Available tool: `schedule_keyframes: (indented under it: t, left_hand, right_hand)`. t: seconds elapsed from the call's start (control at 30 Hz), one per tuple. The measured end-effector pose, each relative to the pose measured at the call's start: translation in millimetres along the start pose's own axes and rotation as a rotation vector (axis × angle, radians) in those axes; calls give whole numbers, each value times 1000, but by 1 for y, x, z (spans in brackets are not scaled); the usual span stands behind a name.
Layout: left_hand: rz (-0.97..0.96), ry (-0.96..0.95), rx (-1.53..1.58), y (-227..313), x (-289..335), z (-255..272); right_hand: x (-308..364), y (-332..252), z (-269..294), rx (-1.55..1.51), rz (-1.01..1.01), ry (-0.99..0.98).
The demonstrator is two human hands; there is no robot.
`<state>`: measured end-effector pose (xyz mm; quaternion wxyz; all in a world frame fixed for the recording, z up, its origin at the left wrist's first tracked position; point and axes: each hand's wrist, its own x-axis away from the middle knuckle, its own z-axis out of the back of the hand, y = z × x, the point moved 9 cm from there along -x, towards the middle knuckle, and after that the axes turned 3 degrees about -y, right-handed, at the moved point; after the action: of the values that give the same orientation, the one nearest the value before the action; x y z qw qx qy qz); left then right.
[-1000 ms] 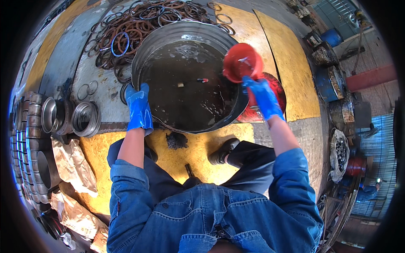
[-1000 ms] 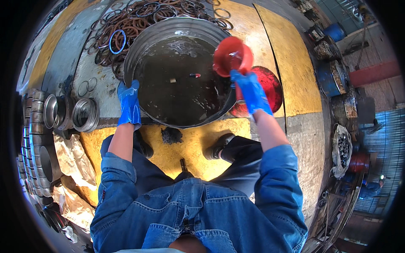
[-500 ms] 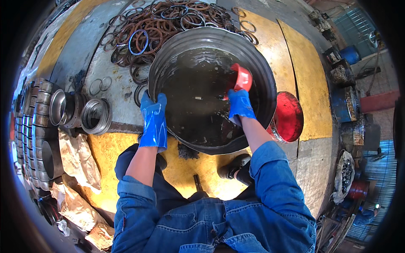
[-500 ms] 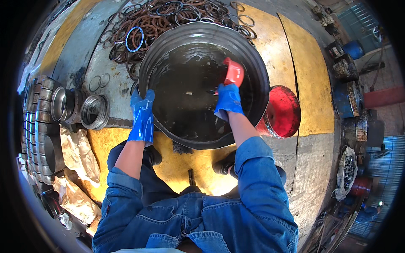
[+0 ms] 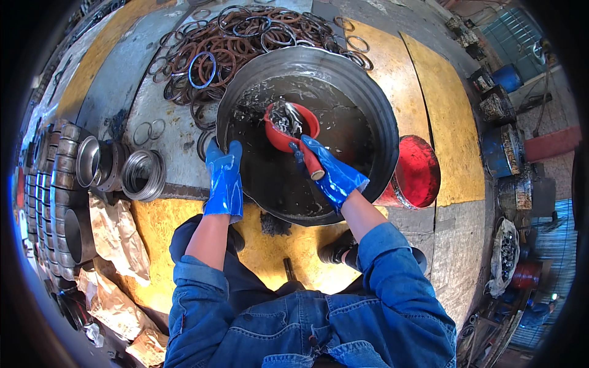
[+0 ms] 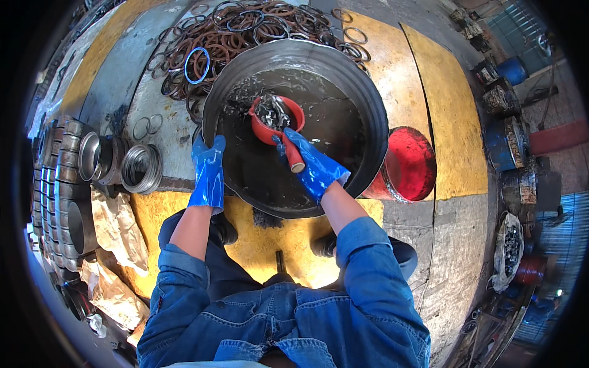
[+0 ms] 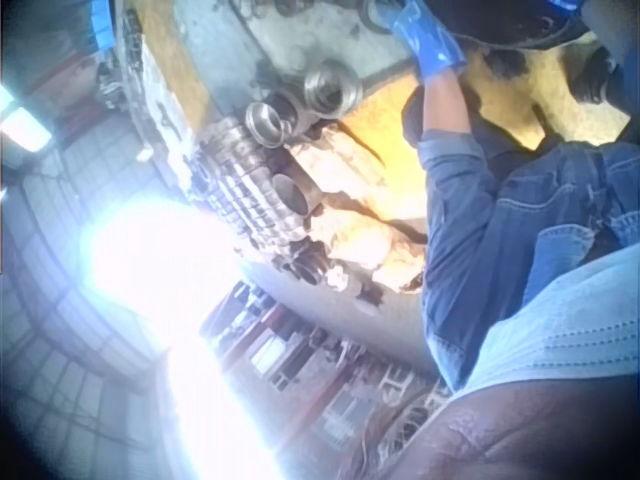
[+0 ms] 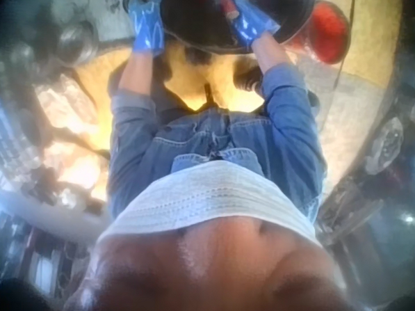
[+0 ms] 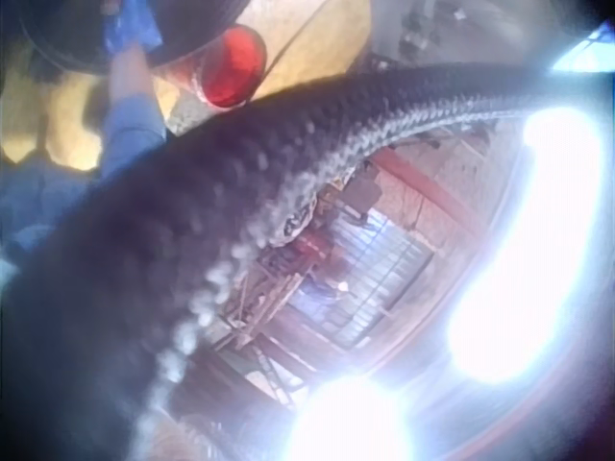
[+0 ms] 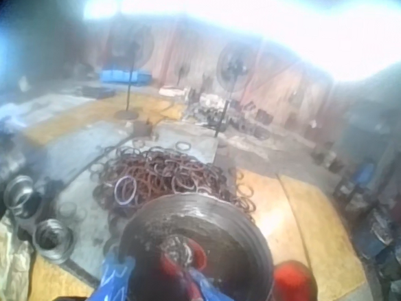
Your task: The person scoops liquid from a vat with a red ladle and pours it over a metal ring, then uses a brush to spread the liquid across the interior surface of the ring.
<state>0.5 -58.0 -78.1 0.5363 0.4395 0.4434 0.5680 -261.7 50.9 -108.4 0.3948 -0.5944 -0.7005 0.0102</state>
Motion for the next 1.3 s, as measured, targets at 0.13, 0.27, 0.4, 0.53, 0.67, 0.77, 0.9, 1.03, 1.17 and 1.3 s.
schedule_keyframes:
  t: [0.13,0.27,0.4,0.53,0.67,0.77,0.9,1.03,1.17,1.3]
  left_hand:
    - [15,-16,53,0,0,0]
    - [54,-50,79,-7,-2,-2]
    - [25,-55,172,9,5,-8]
    - [37,-92,130,13,9,-6]
    - [13,-74,266,14,11,-6]
    - [2,-109,250,4,2,-12]
    - [-11,-96,325,-2,0,-8]
    - [41,-134,329,13,10,-14]
    - [25,-90,243,18,12,-4]
    - [35,-106,326,18,11,-18]
  right_hand:
    - [24,-27,4,-40,-13,-188]
    - [79,-83,32,-49,32,-136]
    - [151,-152,86,104,136,-106]
    - [229,-193,123,143,362,339]
    - [274,-217,152,486,518,548]
    - [286,-230,192,617,520,707]
    - [300,-234,225,1141,261,1118]
    - [309,-250,251,1803,318,1342]
    - [307,-240,237,2145,12,1487]
    - [307,-259,245,2147,-92,1535]
